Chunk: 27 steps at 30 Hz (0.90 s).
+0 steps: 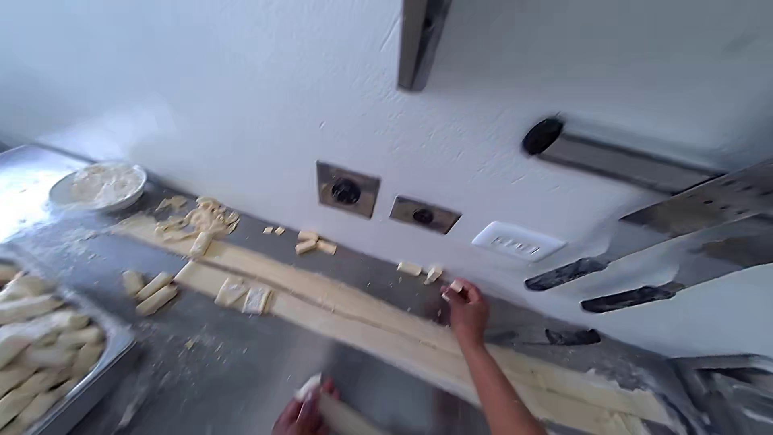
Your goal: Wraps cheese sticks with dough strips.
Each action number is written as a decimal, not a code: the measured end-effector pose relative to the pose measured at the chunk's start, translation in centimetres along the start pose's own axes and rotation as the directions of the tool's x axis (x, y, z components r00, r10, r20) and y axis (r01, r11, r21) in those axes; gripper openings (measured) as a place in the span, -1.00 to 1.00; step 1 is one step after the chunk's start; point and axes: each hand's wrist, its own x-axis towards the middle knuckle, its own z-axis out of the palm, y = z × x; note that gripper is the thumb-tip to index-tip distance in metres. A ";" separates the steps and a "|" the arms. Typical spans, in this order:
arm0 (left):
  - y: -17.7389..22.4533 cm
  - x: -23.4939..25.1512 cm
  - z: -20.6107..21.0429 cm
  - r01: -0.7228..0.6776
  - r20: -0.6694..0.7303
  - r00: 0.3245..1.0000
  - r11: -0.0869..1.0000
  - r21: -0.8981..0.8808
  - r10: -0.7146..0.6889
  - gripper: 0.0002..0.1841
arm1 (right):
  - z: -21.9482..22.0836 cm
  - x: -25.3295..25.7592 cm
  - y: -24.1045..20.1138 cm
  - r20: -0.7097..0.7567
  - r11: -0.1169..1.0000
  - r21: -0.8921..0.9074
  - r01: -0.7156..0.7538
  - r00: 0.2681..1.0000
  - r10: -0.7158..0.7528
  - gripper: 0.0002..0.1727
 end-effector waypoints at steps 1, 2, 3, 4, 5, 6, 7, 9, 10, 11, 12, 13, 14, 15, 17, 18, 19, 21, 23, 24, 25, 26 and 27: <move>0.2 0.0 0.0 -0.019 -0.051 0.999 1.000 0.011 0.019 -0.76 | -0.5 -2.4 -0.6 0.084 0.999 -0.001 0.051 0.995 -0.050 -0.59; 0.4 0.1 -0.2 -0.038 -0.085 0.996 0.999 0.014 0.039 -0.75 | -0.8 -5.1 -1.1 0.174 0.994 0.000 0.111 0.979 -0.110 -0.59; 0.6 0.4 -0.5 -0.056 -0.092 0.994 0.998 0.015 0.057 -0.75 | -1.0 -7.9 -1.6 0.271 0.985 -0.004 0.174 0.948 -0.166 -0.58; 0.8 0.7 -0.7 -0.065 -0.090 0.994 0.998 0.010 0.066 -0.76 | -1.0 -10.7 -2.4 0.371 0.975 -0.008 0.223 0.906 -0.205 -0.57; 0.9 0.9 -0.9 -0.066 -0.089 0.994 0.998 0.000 0.065 -0.77 | -0.9 -13.7 -3.1 0.452 0.964 -0.002 0.266 0.860 -0.237 -0.57; 0.9 0.9 -1.0 -0.061 -0.092 0.994 0.998 -0.008 0.060 -0.78 | -0.6 -16.5 -3.9 0.529 0.957 0.010 0.291 0.810 -0.252 -0.56; 0.9 0.8 -1.2 -0.053 -0.094 0.994 0.999 -0.011 0.052 -0.79 | -0.2 -19.1 -4.6 0.602 0.954 0.018 0.300 0.758 -0.250 -0.54; 0.8 0.7 -1.4 -0.049 -0.097 0.994 0.999 -0.005 0.049 -0.79 | 1.2 -22.7 -5.4 0.647 0.937 0.045 0.346 0.705 -0.291 -0.48; 0.7 0.7 -1.5 -0.054 -0.096 0.994 0.999 0.005 0.054 -0.78 | 2.2 -23.8 -5.4 0.621 0.917 0.054 0.395 0.706 -0.340 -0.46; 0.6 0.7 -1.7 -0.059 -0.100 0.993 0.998 0.016 0.061 -0.78 | 3.1 -24.6 -5.3 0.592 0.894 0.048 0.445 0.708 -0.384 -0.44; 0.7 0.7 -1.8 -0.066 -0.113 0.991 0.997 0.028 0.068 -0.79 | 3.9 -25.0 -5.0 0.563 0.868 0.031 0.495 0.709 -0.424 -0.43; 0.8 0.7 -1.9 -0.076 -0.128 0.988 0.996 0.035 0.080 -0.79 | 4.6 -25.1 -4.7 0.540 0.843 0.010 0.537 0.707 -0.457 -0.42; 1.0 0.7 -2.0 -0.094 -0.146 0.984 0.995 0.041 0.100 -0.80 | 5.0 -25.2 -4.5 0.537 0.831 -0.010 0.556 0.704 -0.464 -0.40; 1.3 0.8 -2.0 -0.125 -0.161 0.978 0.991 0.051 0.131 -0.81 | 5.3 -25.1 -4.5 0.547 0.831 -0.026 0.556 0.703 -0.454 -0.38; 1.7 0.6 -2.0 -0.234 -0.136 0.959 0.967 0.105 0.247 -0.83 | 5.3 -24.9 -5.1 0.577 0.856 -0.035 0.516 0.710 -0.404 -0.31; 1.4 0.4 -2.2 -0.327 -0.056 0.939 0.930 0.166 0.340 -0.84 | 5.3 -24.8 -5.2 0.585 0.870 -0.028 0.492 0.714 -0.385 -0.28; 0.7 0.2 -2.6 -0.445 0.083 0.895 0.860 0.250 0.439 -0.83 | 5.3 -24.7 -4.9 0.576 0.878 -0.013 0.479 0.721 -0.385 -0.26; -1.5 0.1 -3.8 -0.681 0.404 0.732 0.613 0.400 0.549 -0.78 | 5.7 -24.7 -3.7 0.504 0.878 0.033 0.478 0.750 -0.428 -0.31; -3.4 0.5 -4.5 -0.806 0.596 0.588 0.337 0.486 0.547 -0.74 | 5.6 -24.7 -2.6 0.449 0.889 0.059 0.454 0.784 -0.430 -0.30; -3.9 0.8 -4.6 -0.822 0.642 0.554 0.225 0.524 0.530 -0.71 | 5.0 -24.6 -2.1 0.444 0.895 0.059 0.441 0.792 -0.419 -0.24; -4.1 1.0 -4.6 -0.826 0.682 0.530 0.124 0.550 0.504 -0.64 | 4.0 -24.4 -1.6 0.452 0.902 0.052 0.429 0.795 -0.404 -0.14; -4.2 1.1 -4.7 -0.823 0.716 0.511 0.031 0.567 0.476 -0.57 | 2.8 -24.2 -1.2 0.461 0.903 0.030 0.428 0.796 -0.392 -0.06; -4.2 1.2 -4.8 -0.817 0.738 0.502 -0.034 0.576 0.451 -0.53 | 1.6 -24.0 -0.7 0.464 0.897 -0.007 0.443 0.795 -0.390 -0.03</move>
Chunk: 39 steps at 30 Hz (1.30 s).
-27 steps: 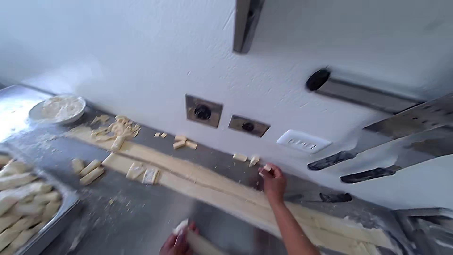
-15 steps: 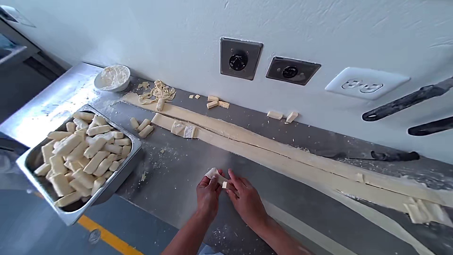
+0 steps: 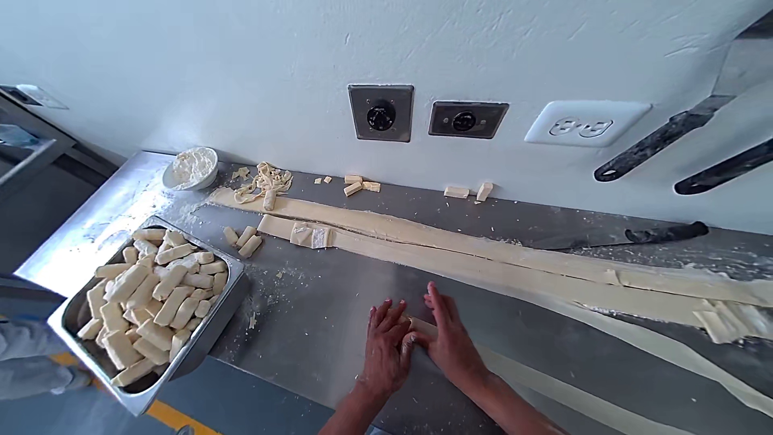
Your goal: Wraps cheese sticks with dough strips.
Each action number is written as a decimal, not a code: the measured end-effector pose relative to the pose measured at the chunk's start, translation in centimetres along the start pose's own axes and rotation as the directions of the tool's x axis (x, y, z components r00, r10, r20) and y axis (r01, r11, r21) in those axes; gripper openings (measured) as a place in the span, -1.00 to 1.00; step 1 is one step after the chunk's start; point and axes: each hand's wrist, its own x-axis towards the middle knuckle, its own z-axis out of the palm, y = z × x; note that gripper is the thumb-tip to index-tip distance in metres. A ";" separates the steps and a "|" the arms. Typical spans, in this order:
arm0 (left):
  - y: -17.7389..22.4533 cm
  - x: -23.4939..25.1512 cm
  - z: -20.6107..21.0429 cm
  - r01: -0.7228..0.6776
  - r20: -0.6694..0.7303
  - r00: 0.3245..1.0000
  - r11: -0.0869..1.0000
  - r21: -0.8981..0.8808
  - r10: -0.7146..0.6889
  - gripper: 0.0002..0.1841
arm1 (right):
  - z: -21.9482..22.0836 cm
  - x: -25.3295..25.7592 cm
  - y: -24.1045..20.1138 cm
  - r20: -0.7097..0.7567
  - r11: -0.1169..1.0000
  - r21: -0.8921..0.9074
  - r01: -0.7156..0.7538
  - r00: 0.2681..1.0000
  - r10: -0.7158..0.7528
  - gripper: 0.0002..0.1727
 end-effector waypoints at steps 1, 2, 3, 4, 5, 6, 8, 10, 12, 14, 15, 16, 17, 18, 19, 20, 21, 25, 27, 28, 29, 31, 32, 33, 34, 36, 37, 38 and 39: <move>0.0 -0.1 0.0 -0.010 0.018 1.000 0.999 0.038 0.010 -0.57 | -1.0 -0.5 0.3 0.018 1.000 -0.022 -0.015 1.000 0.015 -0.05; -0.1 -0.1 0.0 -0.019 0.023 1.000 0.998 0.065 0.018 -0.65 | -1.8 -0.8 0.4 0.048 0.999 -0.032 -0.033 0.998 0.034 -0.12; -0.2 0.1 0.1 -0.030 0.016 0.999 0.997 0.078 0.028 -0.74 | -2.3 -0.7 0.4 0.088 0.999 -0.025 -0.043 0.995 0.045 -0.22; -0.3 0.3 0.0 -0.039 0.003 0.999 0.996 0.077 0.039 -0.79 | -2.6 -0.1 0.2 0.141 0.999 0.002 -0.046 0.989 0.045 -0.31; -0.4 0.5 -0.3 -0.053 -0.021 0.998 0.996 0.064 0.055 -0.82 | -2.7 0.8 -0.2 0.225 0.997 0.053 -0.056 0.974 0.042 -0.36; -0.2 0.8 -0.8 -0.069 -0.060 0.996 0.997 0.038 0.071 -0.83 | -2.6 2.0 -0.7 0.332 0.988 0.130 -0.081 0.943 0.034 -0.37; 0.6 1.5 -2.9 -0.100 -0.137 0.986 0.995 -0.032 0.094 -0.82 | -2.0 5.1 -1.4 0.595 0.928 0.288 -0.236 0.804 0.020 -0.36; 1.2 2.1 -5.3 -0.140 -0.198 0.972 0.989 -0.046 0.129 -0.86 | -1.2 7.8 -1.6 0.800 0.826 0.324 -0.462 0.600 0.021 -0.57; 0.4 3.0 -7.0 -0.168 -0.246 0.954 0.985 0.045 0.174 -0.86 | -1.4 9.7 -2.2 0.917 0.803 0.203 -0.560 0.397 0.046 -0.70; -1.2 3.5 -7.5 -0.129 -0.268 0.949 0.982 0.141 0.163 -0.80 | -2.2 10.6 -2.9 0.948 0.799 0.135 -0.586 0.312 0.069 -0.70; -2.0 3.6 -7.4 -0.089 -0.269 0.955 0.984 0.157 0.129 -0.78 | -2.8 10.8 -3.0 0.952 0.792 0.130 -0.597 0.298 0.068 -0.72; -2.6 3.6 -7.1 -0.048 -0.264 0.961 0.987 0.151 0.087 -0.77 | -3.6 10.9 -3.0 0.957 0.786 0.119 -0.607 0.281 0.072 -0.73; -2.8 3.5 -6.8 -0.012 -0.259 0.965 0.993 0.116 0.042 -0.75 | -4.3 11.0 -2.9 0.961 0.780 0.104 -0.617 0.264 0.081 -0.74; -2.8 3.3 -6.4 0.015 -0.247 0.969 0.998 0.054 -0.002 -0.71 | -4.9 11.1 -2.6 0.964 0.772 0.082 -0.630 0.246 0.098 -0.76; -2.6 2.9 -6.2 0.047 -0.219 0.974 0.998 -0.031 -0.053 -0.66 | -5.3 11.1 -2.4 0.965 0.761 0.058 -0.646 0.231 0.122 -0.77; -2.2 2.5 -5.9 0.083 -0.185 0.977 0.989 -0.125 -0.105 -0.60 | -5.6 11.0 -2.1 0.962 0.748 0.038 -0.663 0.226 0.151 -0.77; -1.8 2.2 -5.5 0.124 -0.158 0.974 0.966 -0.229 -0.162 -0.56 | -5.7 11.0 -2.0 0.955 0.734 0.024 -0.679 0.232 0.184 -0.77; -1.0 2.1 -4.2 0.151 -0.153 0.958 0.880 -0.450 -0.243 -0.80 | -5.8 11.4 -2.2 0.926 0.728 -0.018 -0.685 0.264 0.271 -0.78; -1.6 2.0 -4.0 0.078 -0.169 0.974 0.918 -0.388 -0.154 -0.87 | -6.1 11.4 -2.1 0.915 0.762 -0.076 -0.643 0.258 0.309 -0.75; -2.0 2.0 -4.0 0.030 -0.164 0.983 0.962 -0.271 -0.077 -0.89 | -6.5 11.4 -2.0 0.911 0.787 -0.124 -0.605 0.245 0.331 -0.73; -2.3 2.0 -4.2 -0.012 -0.145 0.989 0.993 -0.117 -0.005 -0.89 | -6.9 11.2 -1.8 0.910 0.809 -0.183 -0.559 0.215 0.355 -0.71; -2.7 1.7 -4.6 -0.064 -0.089 0.993 0.991 0.114 0.074 -0.79 | -7.8 10.3 -1.2 0.906 0.818 -0.285 -0.500 0.137 0.400 -0.69; -2.9 1.3 -4.8 -0.083 -0.051 0.994 0.979 0.185 0.094 -0.76 | -8.3 9.6 -0.9 0.908 0.815 -0.307 -0.492 0.105 0.405 -0.68; -2.9 0.9 -5.0 -0.108 0.002 0.994 0.964 0.242 0.111 -0.76 | -8.8 8.8 -0.7 0.914 0.815 -0.309 -0.489 0.083 0.397 -0.67; -2.8 0.6 -5.2 -0.135 0.060 0.991 0.948 0.287 0.122 -0.74 | -9.2 7.9 -0.6 0.926 0.821 -0.296 -0.488 0.064 0.372 -0.67; -2.0 0.3 -5.8 -0.166 0.155 0.980 0.931 0.324 0.121 -0.69 | -9.9 5.7 -1.1 0.954 0.849 -0.241 -0.471 0.046 0.296 -0.66; -1.6 0.6 -6.1 -0.162 0.179 0.978 0.935 0.315 0.109 -0.68 | -10.0 4.6 -1.5 0.964 0.860 -0.212 -0.465 0.044 0.262 -0.65; -1.4 0.9 -6.4 -0.144 0.190 0.978 0.944 0.296 0.090 -0.69 | -9.9 3.5 -2.0 0.972 0.863 -0.179 -0.472 0.052 0.230 -0.64; -1.3 1.4 -6.6 -0.114 0.186 0.980 0.956 0.269 0.064 -0.71 | -9.7 2.5 -2.3 0.978 0.861 -0.144 -0.488 0.062 0.198 -0.64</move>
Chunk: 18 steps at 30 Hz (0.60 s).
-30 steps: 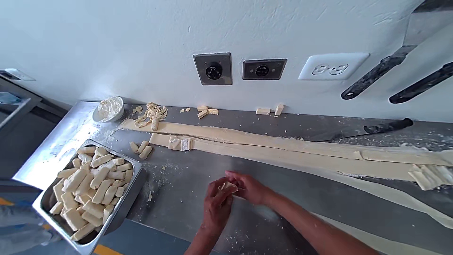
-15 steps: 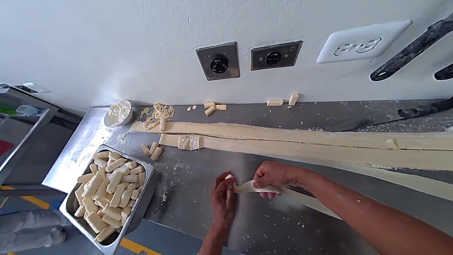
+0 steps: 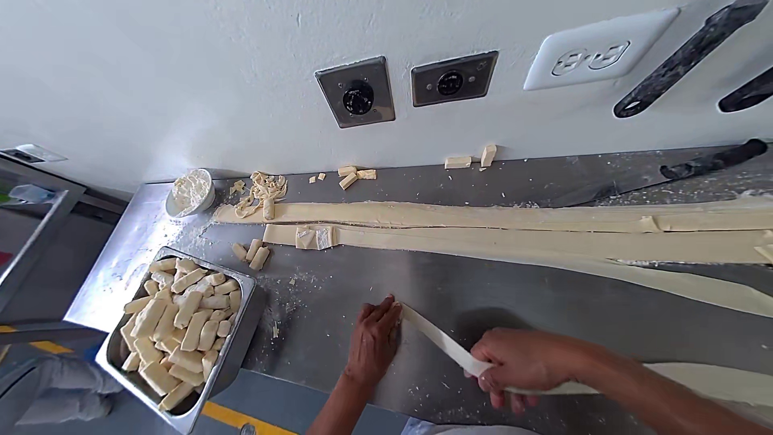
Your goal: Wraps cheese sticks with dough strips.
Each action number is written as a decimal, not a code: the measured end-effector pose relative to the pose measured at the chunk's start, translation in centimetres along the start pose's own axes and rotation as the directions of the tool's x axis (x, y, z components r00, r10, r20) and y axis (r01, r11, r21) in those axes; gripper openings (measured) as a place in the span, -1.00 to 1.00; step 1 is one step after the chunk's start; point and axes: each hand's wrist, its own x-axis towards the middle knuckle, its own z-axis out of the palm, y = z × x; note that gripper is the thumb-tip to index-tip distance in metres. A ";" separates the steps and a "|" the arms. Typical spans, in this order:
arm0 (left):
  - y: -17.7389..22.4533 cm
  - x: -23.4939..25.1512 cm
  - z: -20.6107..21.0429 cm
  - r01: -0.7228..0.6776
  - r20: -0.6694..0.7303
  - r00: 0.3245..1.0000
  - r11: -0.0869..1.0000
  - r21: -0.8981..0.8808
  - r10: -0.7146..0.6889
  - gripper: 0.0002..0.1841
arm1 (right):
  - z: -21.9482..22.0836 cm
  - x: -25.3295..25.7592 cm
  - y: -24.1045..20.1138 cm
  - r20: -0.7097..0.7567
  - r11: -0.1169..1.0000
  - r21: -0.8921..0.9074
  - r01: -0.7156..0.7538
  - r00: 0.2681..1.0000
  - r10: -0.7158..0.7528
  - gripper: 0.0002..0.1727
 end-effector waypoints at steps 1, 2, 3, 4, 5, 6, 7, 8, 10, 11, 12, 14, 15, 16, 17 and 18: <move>-0.1 0.4 0.0 0.036 -0.017 0.999 0.999 -0.028 -0.037 -0.73 | 0.9 0.2 0.2 0.001 0.999 0.021 0.033 0.999 -0.033 -0.64; -0.3 0.6 0.1 0.076 -0.044 0.996 0.996 -0.046 -0.078 -0.71 | 1.7 0.5 0.5 -0.007 0.997 0.039 0.067 0.998 -0.067 -0.63; -0.6 0.6 0.5 0.091 -0.078 0.993 0.995 -0.039 -0.094 -0.66 | 2.2 0.8 0.7 -0.016 0.994 0.050 0.094 0.996 -0.093 -0.63; -0.8 0.5 1.0 0.082 -0.097 0.992 0.997 -0.013 -0.083 -0.59 | 2.7 1.1 0.8 -0.030 0.991 0.057 0.117 0.993 -0.116 -0.63; -1.0 0.1 1.7 0.061 -0.094 0.994 0.998 0.007 -0.060 -0.55 | 3.2 1.4 1.0 -0.049 0.989 0.056 0.139 0.989 -0.136 -0.63; -1.1 -0.3 2.5 0.035 -0.084 0.996 0.999 0.017 -0.033 -0.54 | 3.7 1.8 1.0 -0.067 0.986 0.040 0.160 0.985 -0.157 -0.62; -1.0 -0.5 3.1 0.012 -0.083 0.997 1.000 0.013 -0.011 -0.56 | 4.1 2.2 1.1 -0.083 0.983 0.007 0.183 0.980 -0.181 -0.62; -0.7 -0.5 3.5 -0.002 -0.093 0.996 1.000 -0.003 0.002 -0.60 | 4.5 2.4 1.0 -0.100 0.978 -0.030 0.206 0.973 -0.208 -0.61; -0.3 0.0 3.8 -0.010 -0.135 0.991 1.000 -0.024 0.007 -0.67 | 5.2 2.6 0.8 -0.130 0.966 -0.085 0.245 0.958 -0.255 -0.61; -0.2 0.1 4.0 -0.017 -0.143 0.990 1.000 -0.013 0.015 -0.67 | 5.4 2.5 0.7 -0.143 0.961 -0.095 0.259 0.952 -0.271 -0.61; -0.1 0.0 4.0 -0.037 -0.124 0.992 0.999 -0.001 0.037 -0.66 | 5.5 2.3 0.7 -0.161 0.959 -0.089 0.271 0.946 -0.282 -0.61; 0.2 -0.3 3.4 -0.082 -0.045 0.996 0.996 -0.021 0.081 -0.64 | 5.5 1.7 0.9 -0.195 0.962 -0.031 0.270 0.943 -0.270 -0.61; 0.1 -0.3 2.8 -0.076 -0.016 0.997 0.994 -0.076 0.075 -0.65 | 5.3 1.5 1.0 -0.209 0.964 0.014 0.264 0.944 -0.255 -0.61; -0.3 -0.2 2.3 -0.062 -0.011 0.998 0.991 -0.119 0.061 -0.65 | 5.3 1.3 1.2 -0.222 0.964 0.059 0.260 0.945 -0.241 -0.61; -0.7 -0.2 2.1 -0.056 -0.025 0.998 0.989 -0.136 0.053 -0.64 | 5.3 1.2 1.4 -0.232 0.963 0.090 0.253 0.946 -0.227 -0.62; -0.9 -0.3 2.2 -0.057 -0.037 0.998 0.988 -0.142 0.053 -0.62 | 5.3 1.1 1.4 -0.238 0.965 0.102 0.240 0.948 -0.210 -0.64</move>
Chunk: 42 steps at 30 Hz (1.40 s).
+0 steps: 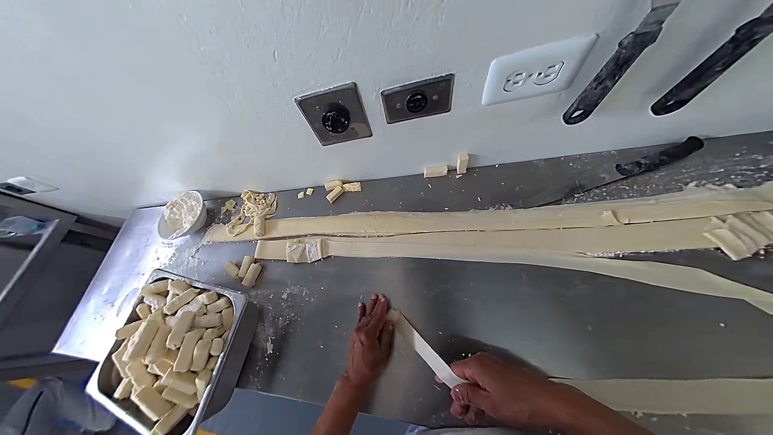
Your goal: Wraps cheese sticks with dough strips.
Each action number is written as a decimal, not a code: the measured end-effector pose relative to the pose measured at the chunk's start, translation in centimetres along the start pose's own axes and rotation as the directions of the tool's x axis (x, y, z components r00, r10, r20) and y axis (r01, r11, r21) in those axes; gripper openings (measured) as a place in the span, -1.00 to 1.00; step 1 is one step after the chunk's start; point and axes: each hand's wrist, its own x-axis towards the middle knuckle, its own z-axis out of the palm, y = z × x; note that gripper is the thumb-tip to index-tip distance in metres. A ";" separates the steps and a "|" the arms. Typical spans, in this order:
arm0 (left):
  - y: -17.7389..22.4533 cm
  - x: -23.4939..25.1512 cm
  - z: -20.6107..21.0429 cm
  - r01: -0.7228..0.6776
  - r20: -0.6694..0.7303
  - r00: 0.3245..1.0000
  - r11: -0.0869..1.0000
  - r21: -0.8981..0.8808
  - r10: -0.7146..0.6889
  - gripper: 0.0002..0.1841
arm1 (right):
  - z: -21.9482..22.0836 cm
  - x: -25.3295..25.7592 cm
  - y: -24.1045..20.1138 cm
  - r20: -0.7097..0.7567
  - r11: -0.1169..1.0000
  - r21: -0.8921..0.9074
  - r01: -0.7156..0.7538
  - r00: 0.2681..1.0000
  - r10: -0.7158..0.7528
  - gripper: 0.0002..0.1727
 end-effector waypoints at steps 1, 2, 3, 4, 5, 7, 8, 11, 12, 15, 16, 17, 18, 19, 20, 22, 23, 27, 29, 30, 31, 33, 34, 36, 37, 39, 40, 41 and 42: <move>0.0 0.0 0.2 -0.009 -0.006 1.000 1.000 -0.013 0.009 -0.61 | -0.1 -0.1 -0.1 0.000 1.000 -0.002 -0.008 1.000 0.008 -0.64; 0.1 0.0 0.5 -0.019 -0.016 1.000 0.999 -0.031 0.019 -0.65 | -0.1 -0.2 -0.1 0.007 1.000 -0.020 -0.009 1.000 0.009 -0.64; 0.4 0.1 0.7 -0.023 -0.040 0.999 0.999 -0.034 0.022 -0.70 | -0.2 -0.3 -0.2 0.020 0.998 -0.055 -0.001 1.000 0.002 -0.63; 0.6 0.3 0.9 -0.017 -0.075 0.997 1.000 -0.017 0.016 -0.74 | -0.1 -0.3 -0.2 0.031 0.995 -0.103 0.015 0.999 -0.012 -0.63; 0.6 0.4 1.0 -0.014 -0.105 0.994 1.000 0.023 0.016 -0.74 | 0.0 -0.3 -0.2 0.039 0.987 -0.156 0.032 0.999 -0.026 -0.63; 0.7 0.4 1.1 -0.062 -0.066 0.995 0.993 0.103 0.069 -0.69 | 0.1 -0.2 0.0 0.050 0.968 -0.245 0.060 0.998 -0.049 -0.62; 1.0 0.3 1.0 -0.084 -0.021 0.996 0.991 0.104 0.087 -0.66 | 0.1 -0.2 0.0 0.055 0.962 -0.267 0.063 0.997 -0.050 -0.62; 0.8 0.5 -0.4 0.006 -0.002 1.000 1.000 0.024 -0.006 -0.66 | 0.2 0.1 -0.5 0.071 0.963 -0.257 0.077 0.996 -0.061 -0.63; 0.4 0.5 -0.4 0.028 -0.028 0.999 0.999 0.021 -0.027 -0.63 | 0.3 0.2 -0.8 0.078 0.964 -0.251 0.092 0.994 -0.075 -0.63; 0.8 0.6 0.6 0.040 -0.068 0.997 0.999 -0.011 -0.040 -0.65 | 0.5 0.6 -1.5 0.087 0.957 -0.254 0.139 0.989 -0.121 -0.64; 1.1 0.9 0.8 0.047 -0.095 0.994 0.999 -0.009 -0.048 -0.69 | 0.6 0.7 -1.5 0.090 0.954 -0.264 0.143 0.988 -0.123 -0.63; 1.3 1.2 1.0 0.054 -0.124 0.991 0.998 0.013 -0.052 -0.71 | 0.6 0.7 -1.5 0.096 0.951 -0.277 0.137 0.989 -0.114 -0.61; 1.2 1.4 1.2 0.037 -0.135 0.990 0.998 0.050 -0.030 -0.71 | 0.6 0.7 -1.3 0.100 0.948 -0.292 0.130 0.989 -0.105 -0.59; 1.2 1.4 1.4 0.003 -0.103 0.995 0.997 0.078 0.005 -0.69 | 0.5 0.7 -1.1 0.101 0.945 -0.300 0.129 0.990 -0.103 -0.58; 1.3 1.2 1.5 -0.033 -0.057 0.998 0.996 0.086 0.038 -0.65 | 0.4 0.6 -0.7 0.101 0.945 -0.302 0.127 0.990 -0.100 -0.58; 1.7 1.2 0.7 -0.005 0.024 1.000 1.000 0.008 0.005 -0.61 | 0.2 0.4 -0.3 0.094 0.954 -0.275 0.123 0.990 -0.101 -0.61; 1.6 1.2 0.3 0.040 0.023 0.999 0.999 -0.018 -0.039 -0.59 | 0.3 0.5 -0.3 0.090 0.960 -0.252 0.125 0.990 -0.105 -0.62; 1.2 1.0 1.2 0.100 -0.007 0.995 0.993 -0.066 -0.101 -0.44 | 0.6 1.1 -0.8 0.079 0.976 -0.168 0.141 0.988 -0.130 -0.64; 1.6 1.2 1.6 0.091 -0.048 0.995 0.996 -0.024 -0.092 -0.51 | 0.7 1.2 -0.8 0.079 0.978 -0.157 0.137 0.989 -0.126 -0.63; 1.5 1.4 1.6 0.097 -0.085 0.992 0.995 0.012 -0.096 -0.55 | 0.7 1.1 -0.6 0.077 0.977 -0.162 0.138 0.989 -0.127 -0.63; 1.3 1.5 1.6 0.089 -0.093 0.992 0.995 0.039 -0.085 -0.57 | 0.7 1.1 -0.3 0.071 0.976 -0.170 0.137 0.989 -0.126 -0.62; 1.0 1.3 1.2 0.018 -0.014 1.000 0.999 0.051 -0.017 -0.56 | 0.4 0.7 0.0 0.061 0.980 -0.162 0.117 0.992 -0.109 -0.62; 1.0 1.3 0.9 0.007 0.026 1.000 1.000 0.023 -0.007 -0.54 | 0.2 0.5 0.2 0.052 0.984 -0.142 0.107 0.994 -0.100 -0.63; 0.6 1.3 0.3 0.056 0.025 0.998 0.998 -0.028 -0.055 -0.46 | 0.4 0.6 0.3 0.041 0.992 -0.079 0.095 0.995 -0.092 -0.63; 0.3 1.2 0.4 0.085 -0.004 0.996 0.996 -0.032 -0.085 -0.38 | 0.5 0.7 0.3 0.039 0.995 -0.042 0.094 0.995 -0.092 -0.63; 0.2 1.0 1.1 0.092 -0.012 0.996 0.995 -0.043 -0.093 -0.27 | 0.7 1.0 0.1 0.025 0.994 0.014 0.106 0.994 -0.106 -0.64; 0.3 0.9 1.5 0.079 -0.023 0.997 0.996 -0.041 -0.080 -0.32 | 0.7 1.0 0.1 0.024 0.994 0.030 0.105 0.994 -0.105 -0.64; 0.5 1.0 1.7 0.072 -0.053 0.996 0.997 -0.022 -0.073 -0.39 | 0.7 1.0 0.0 0.027 0.995 0.034 0.095 0.995 -0.096 -0.64; 0.7 1.1 1.7 0.074 -0.088 0.993 0.997 0.003 -0.074 -0.47 | 0.6 0.9 0.0 0.030 0.996 0.030 0.082 0.996 -0.083 -0.65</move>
